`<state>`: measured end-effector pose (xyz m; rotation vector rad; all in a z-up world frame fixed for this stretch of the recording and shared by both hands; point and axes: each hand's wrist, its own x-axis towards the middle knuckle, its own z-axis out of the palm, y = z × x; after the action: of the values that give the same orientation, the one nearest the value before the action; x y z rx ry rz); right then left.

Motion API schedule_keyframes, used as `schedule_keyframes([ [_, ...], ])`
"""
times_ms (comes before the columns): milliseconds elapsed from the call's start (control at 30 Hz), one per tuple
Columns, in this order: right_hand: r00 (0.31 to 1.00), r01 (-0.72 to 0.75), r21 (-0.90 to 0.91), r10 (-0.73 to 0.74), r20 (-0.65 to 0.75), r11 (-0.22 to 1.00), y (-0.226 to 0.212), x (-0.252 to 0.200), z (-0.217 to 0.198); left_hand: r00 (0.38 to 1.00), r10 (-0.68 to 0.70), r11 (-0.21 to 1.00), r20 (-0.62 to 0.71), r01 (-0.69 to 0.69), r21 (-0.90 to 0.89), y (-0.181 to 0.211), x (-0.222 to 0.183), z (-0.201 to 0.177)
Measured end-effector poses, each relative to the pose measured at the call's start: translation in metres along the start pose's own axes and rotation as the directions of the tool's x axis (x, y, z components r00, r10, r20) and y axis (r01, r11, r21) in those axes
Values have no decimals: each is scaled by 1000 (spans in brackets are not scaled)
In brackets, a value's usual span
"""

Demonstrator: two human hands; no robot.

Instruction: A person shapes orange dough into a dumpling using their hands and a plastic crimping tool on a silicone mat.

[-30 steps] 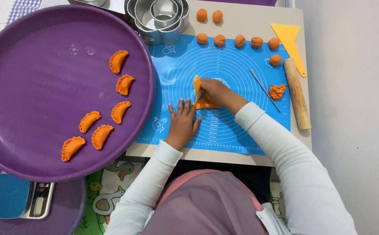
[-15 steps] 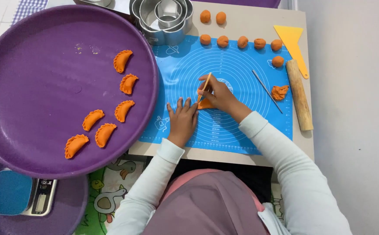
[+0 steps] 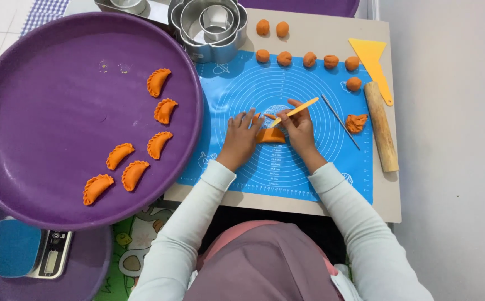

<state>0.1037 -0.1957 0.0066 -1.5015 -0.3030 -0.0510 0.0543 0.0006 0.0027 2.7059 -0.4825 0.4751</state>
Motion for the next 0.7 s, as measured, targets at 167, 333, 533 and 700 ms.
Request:
schedule_keyframes([
  [167, 999, 32, 14, -31, -8, 999, 4, -2, -4, 993, 29, 999, 114, -27, -25, -8, 1, 14],
  [333, 999, 39, -5, -39, -14, 999, 7, -3, -4, 996, 83, 995, 18, -84, 44, -19, -5, 25],
  [533, 998, 58, 5, -58, -21, 998, 11, -3, -3, 991, 131, 990, -13, -130, 60, -24, -9, 19],
  [700, 997, 80, -24, -80, -8, 997, 13, -3, -3, 977, 170, 984, -128, -161, 80, -34, -18, 38],
])
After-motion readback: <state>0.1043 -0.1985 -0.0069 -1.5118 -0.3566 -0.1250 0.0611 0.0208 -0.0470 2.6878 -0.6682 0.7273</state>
